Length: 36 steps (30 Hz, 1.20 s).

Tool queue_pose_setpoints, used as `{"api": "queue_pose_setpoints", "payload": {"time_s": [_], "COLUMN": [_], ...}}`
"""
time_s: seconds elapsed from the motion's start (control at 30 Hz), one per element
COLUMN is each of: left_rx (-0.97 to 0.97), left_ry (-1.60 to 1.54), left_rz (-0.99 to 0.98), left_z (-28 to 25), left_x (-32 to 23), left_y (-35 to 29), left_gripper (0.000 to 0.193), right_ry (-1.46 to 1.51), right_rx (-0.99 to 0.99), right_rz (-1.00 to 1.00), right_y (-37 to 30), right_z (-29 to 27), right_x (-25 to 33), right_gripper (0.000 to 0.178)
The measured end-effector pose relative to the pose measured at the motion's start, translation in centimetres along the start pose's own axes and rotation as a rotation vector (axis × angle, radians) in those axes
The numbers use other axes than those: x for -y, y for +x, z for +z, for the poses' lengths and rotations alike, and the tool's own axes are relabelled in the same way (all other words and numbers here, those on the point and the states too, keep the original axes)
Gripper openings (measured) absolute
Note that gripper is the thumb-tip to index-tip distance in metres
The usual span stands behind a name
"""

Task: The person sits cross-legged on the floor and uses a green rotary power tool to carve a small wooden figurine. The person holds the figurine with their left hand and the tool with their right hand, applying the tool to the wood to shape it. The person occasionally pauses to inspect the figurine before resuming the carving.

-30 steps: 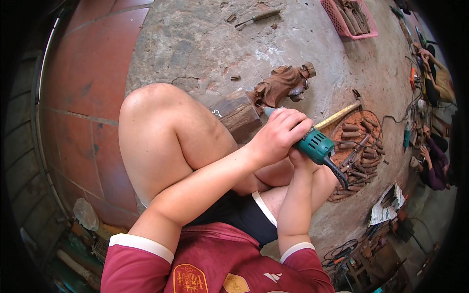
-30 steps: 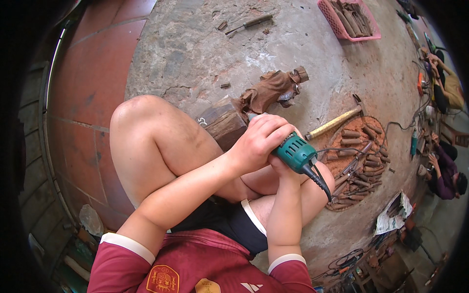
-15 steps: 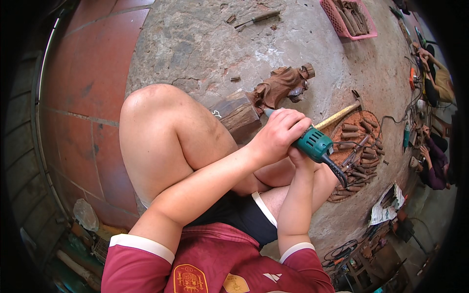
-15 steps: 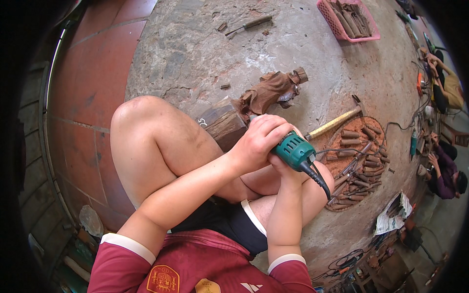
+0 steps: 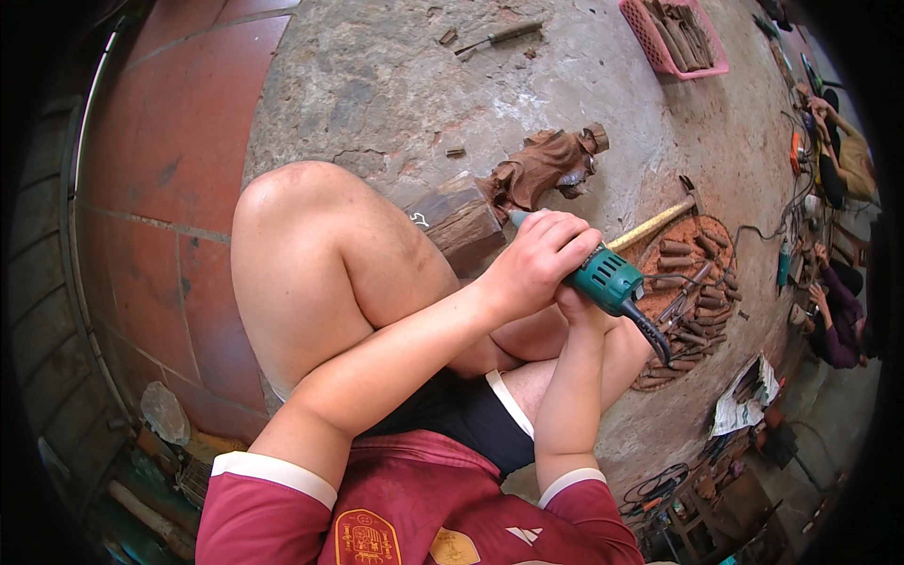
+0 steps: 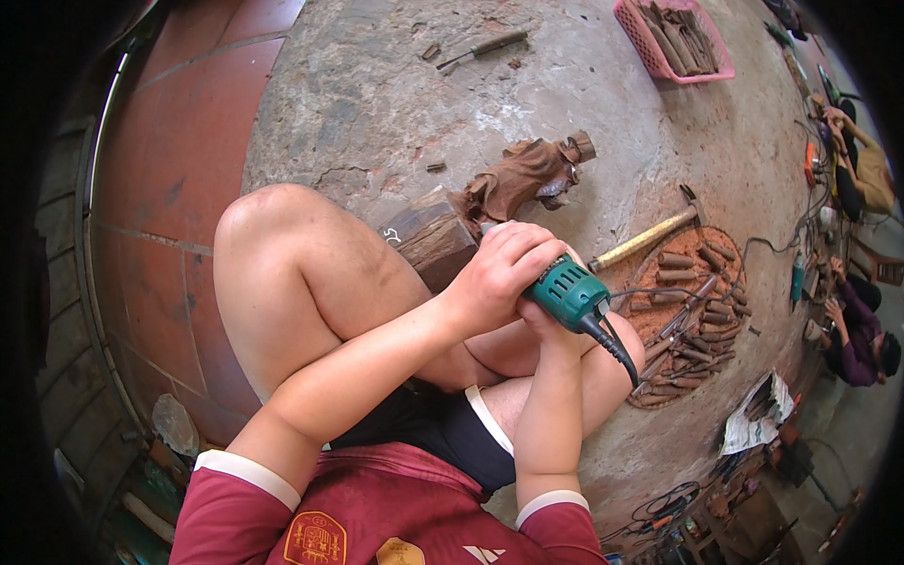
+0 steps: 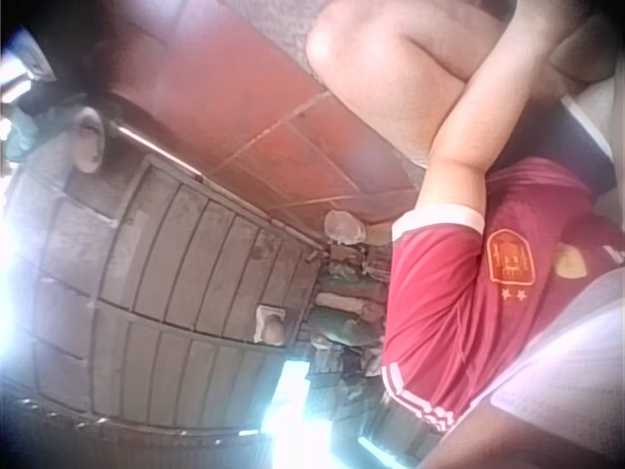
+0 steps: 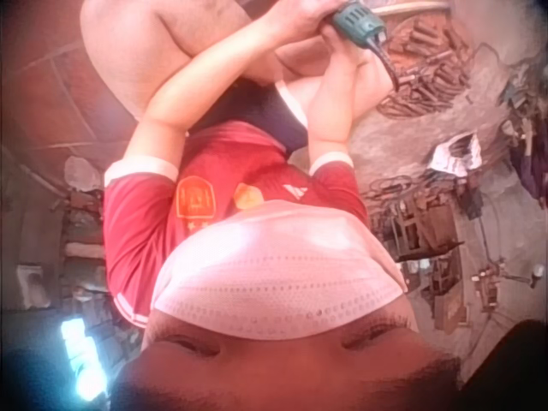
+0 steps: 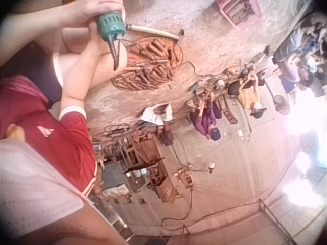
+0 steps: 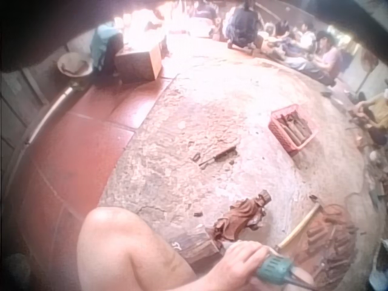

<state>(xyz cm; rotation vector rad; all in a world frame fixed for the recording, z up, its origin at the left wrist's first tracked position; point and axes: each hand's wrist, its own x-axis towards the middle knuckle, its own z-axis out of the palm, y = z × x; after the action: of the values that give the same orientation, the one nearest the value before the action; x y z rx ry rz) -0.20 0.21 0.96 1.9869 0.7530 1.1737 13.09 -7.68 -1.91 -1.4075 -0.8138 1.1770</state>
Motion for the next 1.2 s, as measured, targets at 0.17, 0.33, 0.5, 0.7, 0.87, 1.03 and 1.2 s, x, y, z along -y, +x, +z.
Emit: {"api": "queue_pose_setpoints", "payload": {"time_s": [0.17, 0.33, 0.5, 0.7, 0.87, 1.03, 1.2], "left_rx": [-0.008, 0.001, -0.008, -0.010, 0.002, 0.006, -0.013], "left_ry": [0.003, -0.009, -0.013, -0.030, -0.019, -0.021, -0.033], "left_rz": [0.009, -0.005, -0.015, -0.012, -0.014, -0.011, -0.019], "left_z": [0.0, 0.0, 0.1, 0.2, 0.0, -0.1, 0.0], "left_x": [0.2, 0.0, -0.1, -0.2, -0.2, -0.3, -0.2], "left_y": [0.1, 0.0, 0.1, 0.1, 0.1, 0.2, 0.2], "left_gripper": [0.046, 0.047, 0.038, 0.038, 0.038, 0.038, 0.038], "right_ry": [0.089, 0.033, 0.041, 0.058, 0.085, 0.028, 0.088], "right_rx": [-0.007, 0.018, 0.020, 0.019, 0.009, 0.005, 0.029], "right_rz": [-0.010, -0.003, -0.024, 0.008, -0.015, -0.011, -0.029], "right_y": [0.0, -0.1, 0.1, -0.2, -0.1, 0.1, -0.3], "right_z": [0.1, -0.4, 0.3, -0.1, 0.2, 0.1, 0.0], "right_x": [-0.5, -0.4, 0.4, 0.9, 0.3, 0.1, 0.9], "right_gripper": [0.094, 0.095, 0.091, 0.090, 0.090, 0.089, 0.093]}}
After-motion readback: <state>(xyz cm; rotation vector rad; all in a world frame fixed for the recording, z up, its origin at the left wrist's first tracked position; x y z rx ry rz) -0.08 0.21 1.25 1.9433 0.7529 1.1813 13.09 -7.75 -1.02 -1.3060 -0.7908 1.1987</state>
